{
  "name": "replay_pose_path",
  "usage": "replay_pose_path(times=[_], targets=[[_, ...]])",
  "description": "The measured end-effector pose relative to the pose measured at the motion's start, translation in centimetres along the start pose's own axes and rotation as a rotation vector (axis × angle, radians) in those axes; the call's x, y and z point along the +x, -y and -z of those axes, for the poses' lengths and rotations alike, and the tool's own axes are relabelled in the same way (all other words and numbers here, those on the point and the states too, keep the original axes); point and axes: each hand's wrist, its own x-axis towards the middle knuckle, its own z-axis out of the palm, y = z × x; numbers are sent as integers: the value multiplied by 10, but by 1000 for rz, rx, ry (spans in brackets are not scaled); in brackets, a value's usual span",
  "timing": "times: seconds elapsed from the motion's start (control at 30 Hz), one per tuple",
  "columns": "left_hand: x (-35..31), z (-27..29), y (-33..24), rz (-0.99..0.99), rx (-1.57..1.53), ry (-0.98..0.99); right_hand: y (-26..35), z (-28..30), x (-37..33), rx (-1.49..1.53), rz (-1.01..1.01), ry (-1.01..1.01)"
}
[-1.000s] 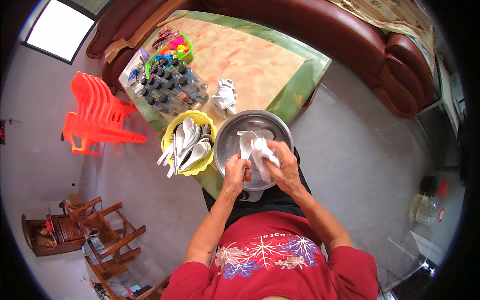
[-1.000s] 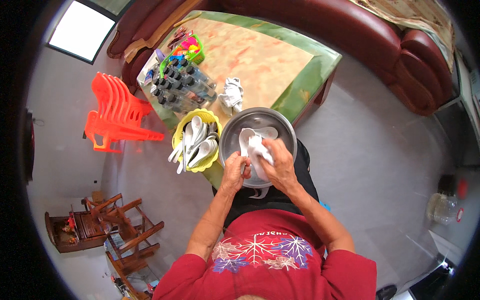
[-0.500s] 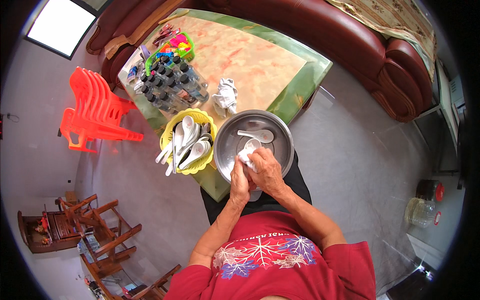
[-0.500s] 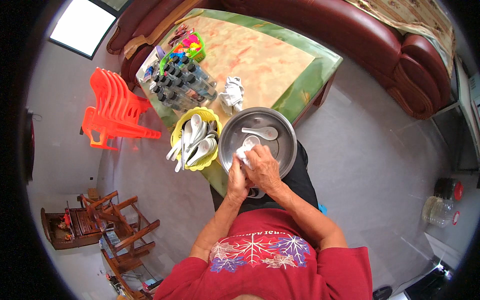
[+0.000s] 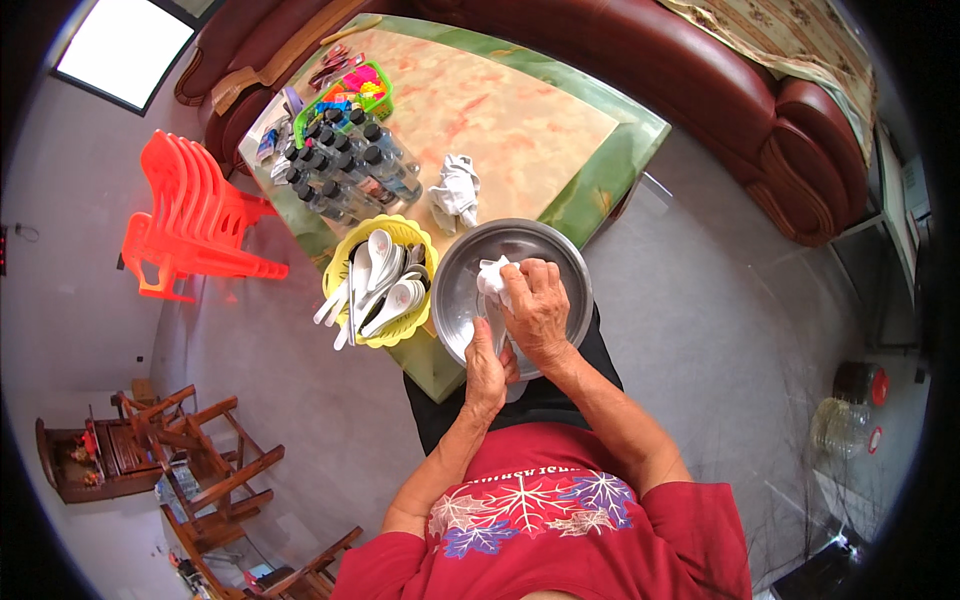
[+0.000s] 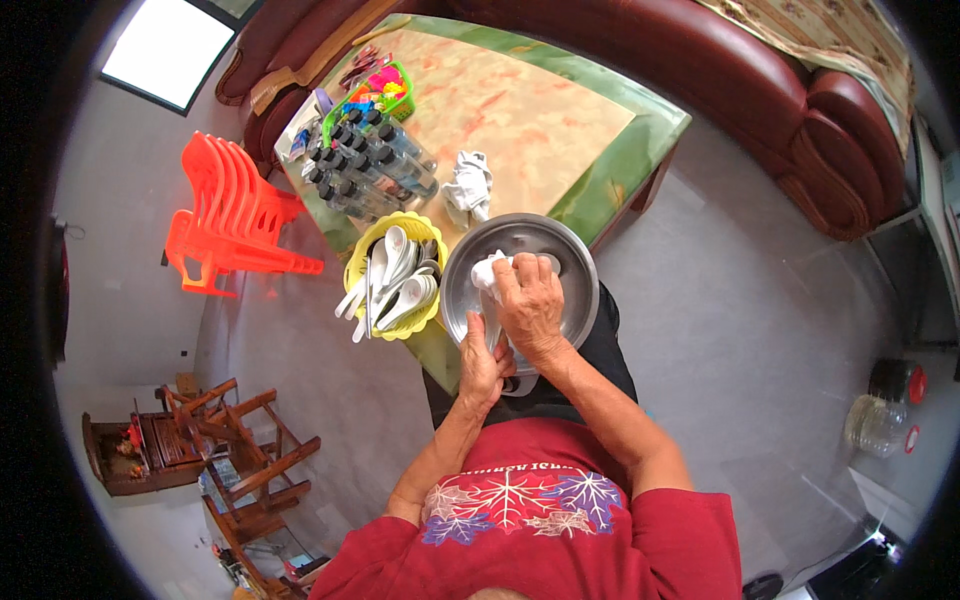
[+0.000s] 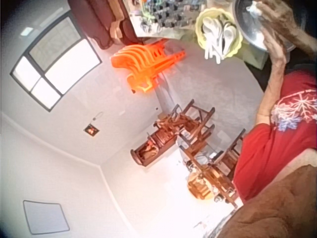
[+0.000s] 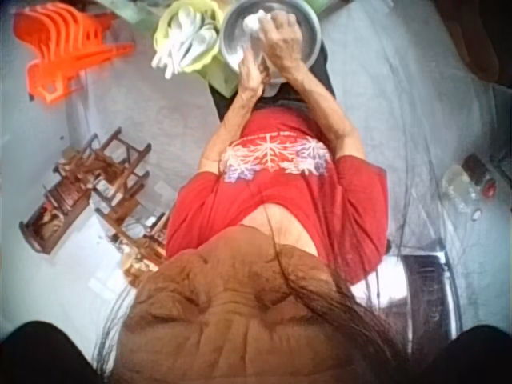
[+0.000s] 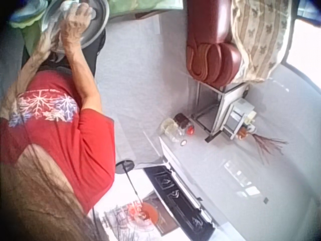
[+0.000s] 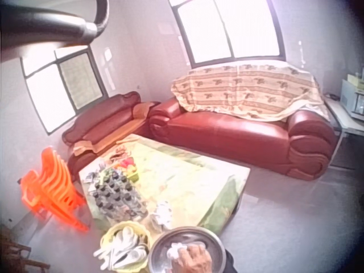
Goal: The person wipes white plastic spoons with a white cloth. They pick up spoons from a metal bowl, wipe them, and place them into a yellow basket. The person repeats this process for multiple spoons.
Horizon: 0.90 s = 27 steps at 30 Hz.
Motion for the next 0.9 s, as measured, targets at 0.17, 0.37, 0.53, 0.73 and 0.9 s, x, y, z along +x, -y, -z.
replay_pose_path(times=[0.17,0.37,0.53,0.73,0.9], targets=[[13,-4,12,-187,-25,-149,10,2,-20,-19,23,54],[17,12,6,-91,-142,-13,18,14,-30,249,-163,369],[19,21,5,-19,-398,117,21,31,-43,412,-132,544],[10,10,3,36,-375,100,12,28,-35,362,26,376],[3,-3,0,-36,-194,84,12,12,-10,144,-34,51]])
